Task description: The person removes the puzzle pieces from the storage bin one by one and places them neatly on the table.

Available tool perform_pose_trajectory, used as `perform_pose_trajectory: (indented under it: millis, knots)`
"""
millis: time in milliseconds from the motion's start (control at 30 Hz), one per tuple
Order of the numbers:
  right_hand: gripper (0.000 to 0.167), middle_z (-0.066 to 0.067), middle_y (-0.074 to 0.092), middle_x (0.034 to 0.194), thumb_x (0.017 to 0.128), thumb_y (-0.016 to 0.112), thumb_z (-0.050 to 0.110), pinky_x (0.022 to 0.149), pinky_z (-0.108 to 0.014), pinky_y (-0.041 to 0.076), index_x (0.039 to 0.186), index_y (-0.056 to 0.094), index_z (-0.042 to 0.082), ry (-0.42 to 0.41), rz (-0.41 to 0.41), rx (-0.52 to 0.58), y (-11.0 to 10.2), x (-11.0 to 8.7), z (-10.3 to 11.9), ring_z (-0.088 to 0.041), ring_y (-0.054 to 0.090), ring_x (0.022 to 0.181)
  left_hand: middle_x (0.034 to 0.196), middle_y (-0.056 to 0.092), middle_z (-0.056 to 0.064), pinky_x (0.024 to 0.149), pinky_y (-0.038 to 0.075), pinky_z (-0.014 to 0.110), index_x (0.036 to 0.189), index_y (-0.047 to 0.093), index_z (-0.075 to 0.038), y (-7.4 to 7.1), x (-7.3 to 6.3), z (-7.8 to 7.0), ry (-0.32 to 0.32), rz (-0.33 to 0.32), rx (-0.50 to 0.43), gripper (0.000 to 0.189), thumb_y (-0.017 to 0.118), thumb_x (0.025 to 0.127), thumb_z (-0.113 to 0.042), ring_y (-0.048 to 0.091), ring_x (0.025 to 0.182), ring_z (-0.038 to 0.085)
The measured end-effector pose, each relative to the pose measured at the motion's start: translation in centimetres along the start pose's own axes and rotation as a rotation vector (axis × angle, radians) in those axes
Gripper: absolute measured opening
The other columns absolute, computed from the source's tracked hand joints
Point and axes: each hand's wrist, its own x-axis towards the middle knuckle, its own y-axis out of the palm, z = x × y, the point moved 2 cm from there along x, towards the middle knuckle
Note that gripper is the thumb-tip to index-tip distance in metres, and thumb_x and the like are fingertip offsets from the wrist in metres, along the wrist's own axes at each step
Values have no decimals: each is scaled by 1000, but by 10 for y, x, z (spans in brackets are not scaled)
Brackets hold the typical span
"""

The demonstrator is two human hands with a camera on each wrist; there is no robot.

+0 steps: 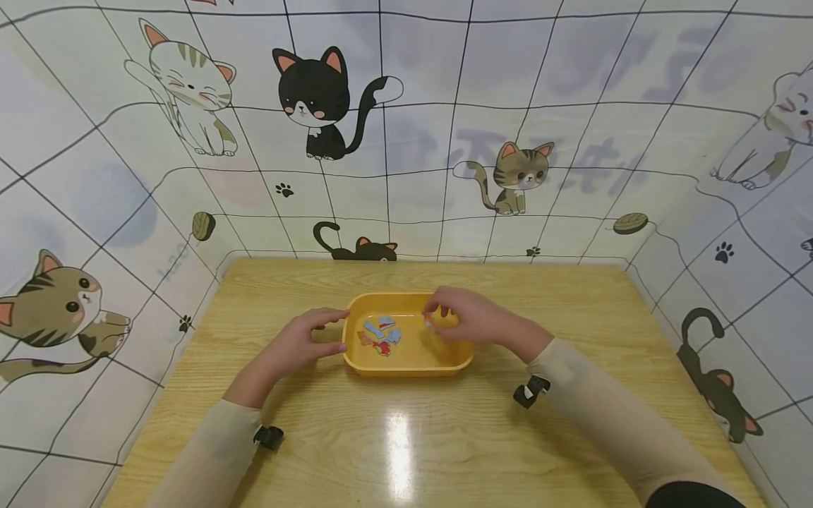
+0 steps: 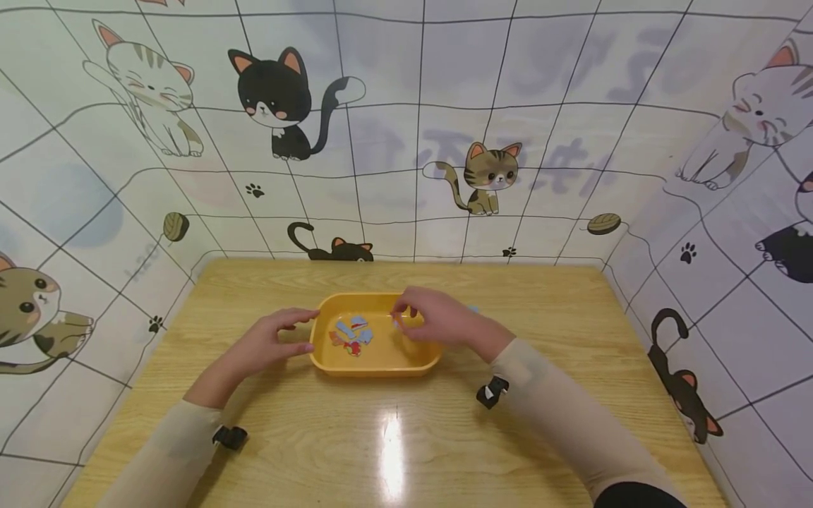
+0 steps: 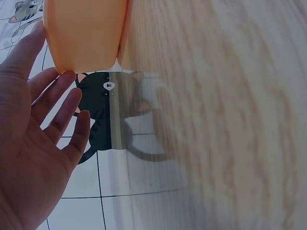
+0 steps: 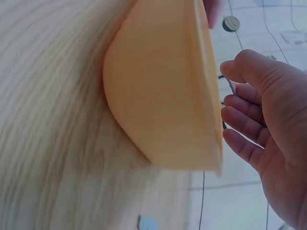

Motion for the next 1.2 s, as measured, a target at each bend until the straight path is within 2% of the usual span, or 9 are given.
perform_pose_trajectory:
  millis: [267,567,833,967,1200]
  knots:
    - [32,-2,72,125,98,82,16,87,-51,61,128,72,12,25,-114,-18,-21,-30,-22,-28,68,106,156,64,3,118,50,61,157,64,-13,0,0,0,-2,4,8,70,91,95,-33,57,146,33]
    - [37,-10,71,125,96,85,10,90,-55,58,130,70,7,171,-214,-17,-36,-71,-57,-29,66,106,157,64,4,118,50,60,157,63,-14,0,-1,-1,-10,7,15,70,91,96,-32,57,145,33]
    - [34,-14,70,124,98,85,11,89,-54,58,128,70,2,244,-224,-87,-39,-95,-76,-33,66,104,157,63,4,118,50,60,157,64,-14,0,-1,-1,-15,8,12,70,91,96,-33,56,146,33]
    - [33,-16,70,126,100,83,12,87,-52,59,128,70,2,313,-213,-121,-39,-106,-84,-33,66,105,157,63,5,118,50,60,157,64,-14,-1,-1,-2,-11,11,13,70,91,96,-32,57,146,33]
    - [32,-17,70,123,100,82,13,84,-52,60,127,72,-2,378,-196,-162,-39,-118,-99,-33,68,102,156,64,5,117,51,60,157,63,-12,-1,-1,-3,8,7,17,69,90,96,-30,57,145,33]
